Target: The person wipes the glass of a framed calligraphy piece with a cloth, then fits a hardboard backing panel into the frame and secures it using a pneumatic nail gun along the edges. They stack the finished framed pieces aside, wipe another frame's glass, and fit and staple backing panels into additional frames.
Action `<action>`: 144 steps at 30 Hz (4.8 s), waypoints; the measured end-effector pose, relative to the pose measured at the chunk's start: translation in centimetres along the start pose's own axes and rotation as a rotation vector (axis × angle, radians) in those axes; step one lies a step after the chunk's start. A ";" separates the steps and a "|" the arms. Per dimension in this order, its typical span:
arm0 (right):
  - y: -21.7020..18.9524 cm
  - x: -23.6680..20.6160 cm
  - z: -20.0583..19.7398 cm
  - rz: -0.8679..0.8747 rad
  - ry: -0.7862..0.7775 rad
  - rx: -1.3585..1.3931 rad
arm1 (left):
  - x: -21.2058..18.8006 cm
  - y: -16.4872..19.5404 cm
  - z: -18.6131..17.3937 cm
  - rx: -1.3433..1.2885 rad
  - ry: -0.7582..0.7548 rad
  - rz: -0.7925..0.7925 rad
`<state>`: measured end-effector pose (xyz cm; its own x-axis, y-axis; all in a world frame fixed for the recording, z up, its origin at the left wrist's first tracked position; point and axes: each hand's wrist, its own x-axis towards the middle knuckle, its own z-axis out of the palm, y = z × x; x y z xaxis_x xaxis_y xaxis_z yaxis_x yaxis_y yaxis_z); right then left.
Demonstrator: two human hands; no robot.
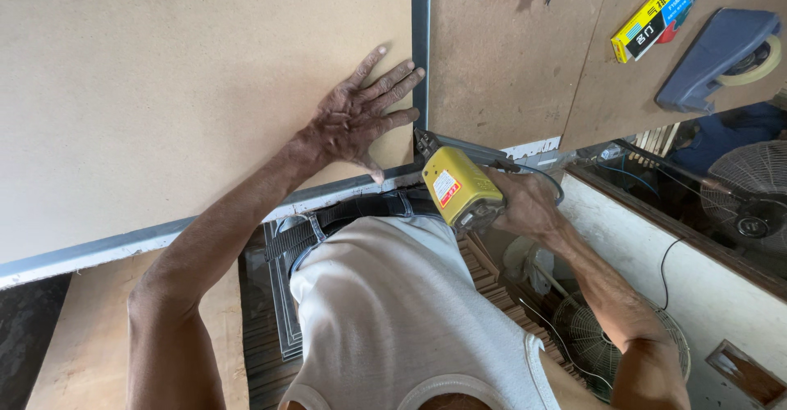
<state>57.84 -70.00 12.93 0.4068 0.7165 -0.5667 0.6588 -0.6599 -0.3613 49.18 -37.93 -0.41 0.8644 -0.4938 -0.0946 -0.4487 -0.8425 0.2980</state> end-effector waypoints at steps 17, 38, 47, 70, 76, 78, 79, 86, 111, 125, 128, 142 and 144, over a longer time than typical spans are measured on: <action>-0.9 12.3 -9.7 -0.160 0.094 -0.055 | 6.3 -11.6 2.9 -0.053 0.575 -0.299; -1.3 11.8 -10.1 -0.072 0.114 0.059 | 6.6 -11.8 2.4 -0.002 0.544 -0.318; -5.1 12.4 -10.8 0.322 -0.041 1.017 | -7.3 -14.9 1.3 -0.089 0.498 -0.629; -14.1 20.1 -11.7 0.461 0.268 1.131 | -25.0 -20.7 -0.2 0.002 0.636 -0.710; -19.0 21.0 -10.6 0.337 0.163 1.003 | -24.6 -21.1 -0.8 -0.034 0.681 -0.740; -21.3 22.0 -9.9 0.263 0.096 1.012 | -24.4 -21.3 -1.2 -0.070 0.660 -0.763; -22.5 22.7 -9.5 0.214 0.064 1.021 | -24.4 -21.3 -1.5 -0.089 0.655 -0.770; -28.1 26.3 -8.6 0.248 0.010 1.105 | -24.3 -21.4 -2.0 -0.125 0.659 -0.786; -38.2 30.0 -6.6 0.157 -0.128 1.041 | -36.5 -24.0 -0.7 0.010 0.708 -0.841; -49.8 35.9 -5.6 0.148 -0.222 0.970 | -41.2 -25.6 -0.6 -0.203 0.754 -0.918; -50.1 35.9 -5.5 0.154 -0.215 0.990 | -41.1 -25.4 -0.3 -0.252 0.724 -0.927; -54.1 35.7 -5.4 0.008 -0.406 0.750 | -48.2 -18.9 0.5 -0.491 0.956 -1.087; -55.2 36.3 -5.0 -0.049 -0.462 0.701 | -49.1 -16.9 0.8 -0.489 0.977 -1.121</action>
<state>39.40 -6.39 16.03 -0.0131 0.6838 -0.7295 0.0611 -0.7277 -0.6832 14.08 0.38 -1.59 0.5883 0.8024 0.1006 0.4466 -0.4260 0.7868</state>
